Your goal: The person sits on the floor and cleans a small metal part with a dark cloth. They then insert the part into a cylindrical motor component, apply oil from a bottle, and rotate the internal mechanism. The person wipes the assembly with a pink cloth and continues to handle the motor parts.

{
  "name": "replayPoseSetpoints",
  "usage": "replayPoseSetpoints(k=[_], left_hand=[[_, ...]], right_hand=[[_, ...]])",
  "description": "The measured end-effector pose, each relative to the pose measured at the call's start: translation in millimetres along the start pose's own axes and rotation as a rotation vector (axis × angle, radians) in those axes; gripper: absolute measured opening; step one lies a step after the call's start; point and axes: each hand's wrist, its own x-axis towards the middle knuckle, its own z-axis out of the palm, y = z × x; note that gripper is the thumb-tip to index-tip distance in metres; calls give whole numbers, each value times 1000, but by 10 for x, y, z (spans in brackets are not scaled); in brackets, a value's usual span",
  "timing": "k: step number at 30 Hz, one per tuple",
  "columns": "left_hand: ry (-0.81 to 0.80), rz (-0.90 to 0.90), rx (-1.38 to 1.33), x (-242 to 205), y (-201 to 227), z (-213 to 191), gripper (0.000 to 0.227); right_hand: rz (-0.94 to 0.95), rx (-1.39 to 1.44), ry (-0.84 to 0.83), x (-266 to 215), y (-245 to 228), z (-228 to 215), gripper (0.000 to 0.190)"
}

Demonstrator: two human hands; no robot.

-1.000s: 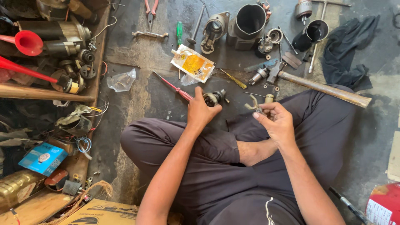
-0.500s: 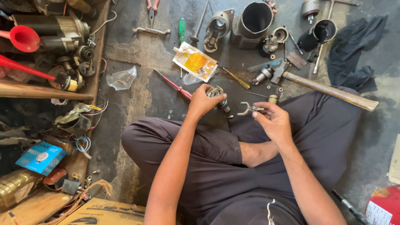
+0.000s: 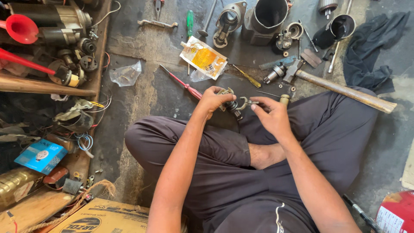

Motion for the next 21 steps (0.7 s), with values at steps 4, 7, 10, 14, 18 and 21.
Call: replayPoseSetpoints(k=[4,7,10,14,18,21], left_hand=[[-9,51,32,-42,-18,36,73],[-4,57,40,-65,-11,66,75],[-10,51,31,-78,4,82,75],[-28,49,-1,-93,13,86,73],[-52,43,-11,-104,19,91,73],[-48,40,-20,-105,32,98,73]], right_hand=[[18,54,27,-64,38,93,26],[13,54,31,-79,58,127,26],[20,59,40,-77,68,141,25],[30,66,32,-63,98,154,26],[60,204,-22,-30,157,139,27],[127,233,-23,1,201,125,29]])
